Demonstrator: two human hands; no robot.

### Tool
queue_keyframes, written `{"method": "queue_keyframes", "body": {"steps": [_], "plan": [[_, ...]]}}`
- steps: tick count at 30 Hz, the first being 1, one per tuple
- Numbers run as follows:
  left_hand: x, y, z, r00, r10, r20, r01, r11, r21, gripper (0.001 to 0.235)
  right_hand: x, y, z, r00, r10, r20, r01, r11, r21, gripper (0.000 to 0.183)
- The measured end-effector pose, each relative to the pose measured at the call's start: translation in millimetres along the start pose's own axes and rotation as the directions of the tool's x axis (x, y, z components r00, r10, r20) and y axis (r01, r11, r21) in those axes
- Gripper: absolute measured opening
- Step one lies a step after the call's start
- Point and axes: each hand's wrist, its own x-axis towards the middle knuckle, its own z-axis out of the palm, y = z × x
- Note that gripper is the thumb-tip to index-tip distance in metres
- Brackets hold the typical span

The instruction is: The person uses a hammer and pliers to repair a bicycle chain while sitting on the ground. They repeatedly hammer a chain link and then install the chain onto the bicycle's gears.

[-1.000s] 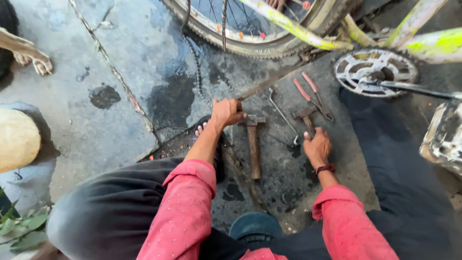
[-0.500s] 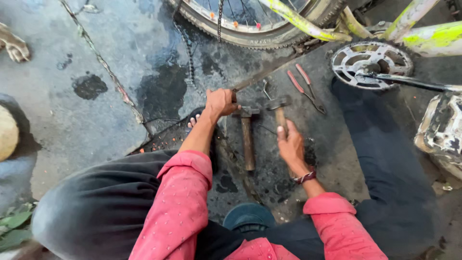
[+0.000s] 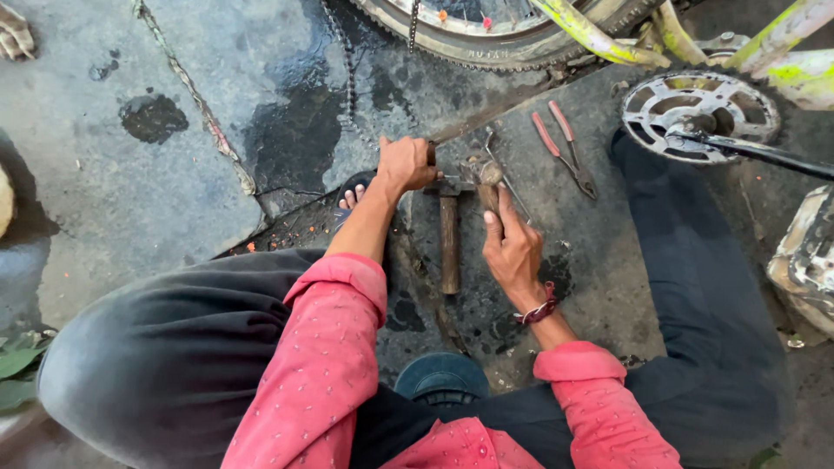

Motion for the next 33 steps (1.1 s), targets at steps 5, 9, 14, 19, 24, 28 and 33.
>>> {"method": "queue_keyframes", "body": {"steps": [5, 9, 14, 19, 24, 28, 33], "plan": [[-1, 1, 11, 0.998, 0.018, -0.059, -0.020, 0.999, -0.035, 0.031, 2, 5, 24, 0.965, 0.192, 0.178, -0.157, 0.968, -0.197, 0.048], [-2, -3, 2, 0.998, -0.041, 0.054, 0.040, 0.999, 0.013, 0.034, 6, 0, 24, 0.959, 0.225, 0.170, -0.193, 0.963, -0.186, 0.048], [6, 2, 7, 0.998, -0.039, 0.053, 0.039, 0.999, 0.002, 0.032, 5, 2, 6, 0.983, 0.182, 0.022, -0.181, 0.982, -0.050, 0.046], [-1, 3, 1, 0.998, -0.046, 0.029, 0.047, 0.999, -0.004, 0.032, 4, -10, 15, 0.940, 0.245, 0.237, -0.189, 0.953, -0.237, 0.049], [3, 1, -4, 0.999, -0.036, 0.021, 0.036, 0.999, -0.011, 0.033, 3, -10, 15, 0.963, 0.236, 0.132, -0.218, 0.966, -0.139, 0.047], [7, 0, 7, 0.999, -0.047, 0.024, 0.046, 0.999, 0.007, 0.032, 5, -8, 7, 0.993, -0.012, -0.115, 0.016, 0.999, 0.034, 0.042], [8, -5, 15, 0.999, -0.032, -0.025, 0.030, 0.998, -0.051, 0.039, 9, -12, 13, 0.964, 0.219, 0.153, -0.187, 0.962, -0.198, 0.048]]}}
